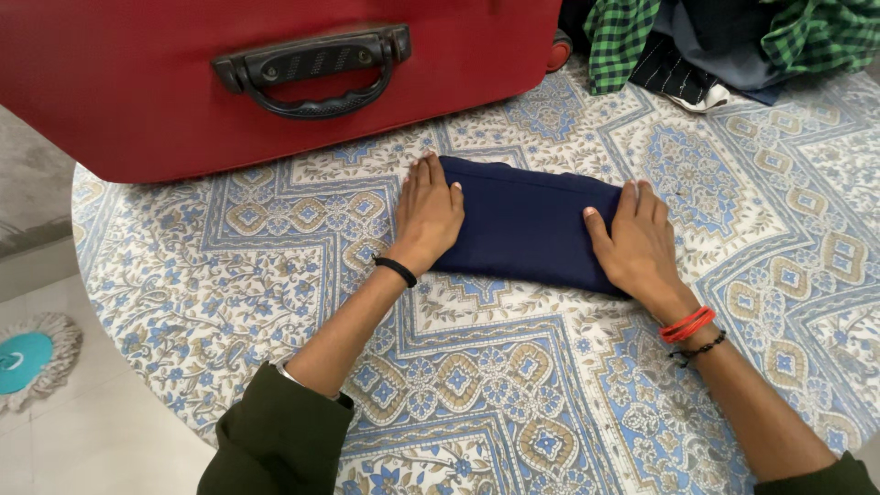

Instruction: The person folds a blue shirt by hand on a circular table and places it into a red suitcase already containing other folded shirts.

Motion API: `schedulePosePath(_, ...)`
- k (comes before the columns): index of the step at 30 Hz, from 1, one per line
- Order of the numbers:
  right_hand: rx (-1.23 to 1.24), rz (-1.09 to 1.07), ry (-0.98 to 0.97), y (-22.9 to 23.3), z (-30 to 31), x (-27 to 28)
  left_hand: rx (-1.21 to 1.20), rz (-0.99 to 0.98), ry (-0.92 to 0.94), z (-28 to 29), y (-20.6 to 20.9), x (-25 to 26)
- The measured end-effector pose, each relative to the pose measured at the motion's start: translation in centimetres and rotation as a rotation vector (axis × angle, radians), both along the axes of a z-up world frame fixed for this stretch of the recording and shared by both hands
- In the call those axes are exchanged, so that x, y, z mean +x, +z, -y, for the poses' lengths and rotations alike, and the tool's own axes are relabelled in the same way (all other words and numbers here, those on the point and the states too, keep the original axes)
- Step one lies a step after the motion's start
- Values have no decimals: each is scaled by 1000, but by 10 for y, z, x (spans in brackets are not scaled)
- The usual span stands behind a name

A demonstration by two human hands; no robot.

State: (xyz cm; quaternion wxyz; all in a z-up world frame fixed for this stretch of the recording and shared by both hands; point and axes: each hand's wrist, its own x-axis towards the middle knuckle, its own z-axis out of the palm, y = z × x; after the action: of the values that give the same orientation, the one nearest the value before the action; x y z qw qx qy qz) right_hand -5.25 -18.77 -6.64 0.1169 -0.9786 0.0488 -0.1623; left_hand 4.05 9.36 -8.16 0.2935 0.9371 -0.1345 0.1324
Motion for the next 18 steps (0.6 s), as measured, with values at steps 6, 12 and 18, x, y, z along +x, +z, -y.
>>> schedulePosePath(6, -6, 23, -119, 38, -10, -18, 10, -28, 114, -7, 33, -10)
schedulePosePath(12, -132, -66, -156, 40, -15, -20, -105, -77, 122, -26, 30, -2)
schedulePosePath(18, -58, -137, -140, 40, -13, -16, -117, -390, 78, -22, 43, -7)
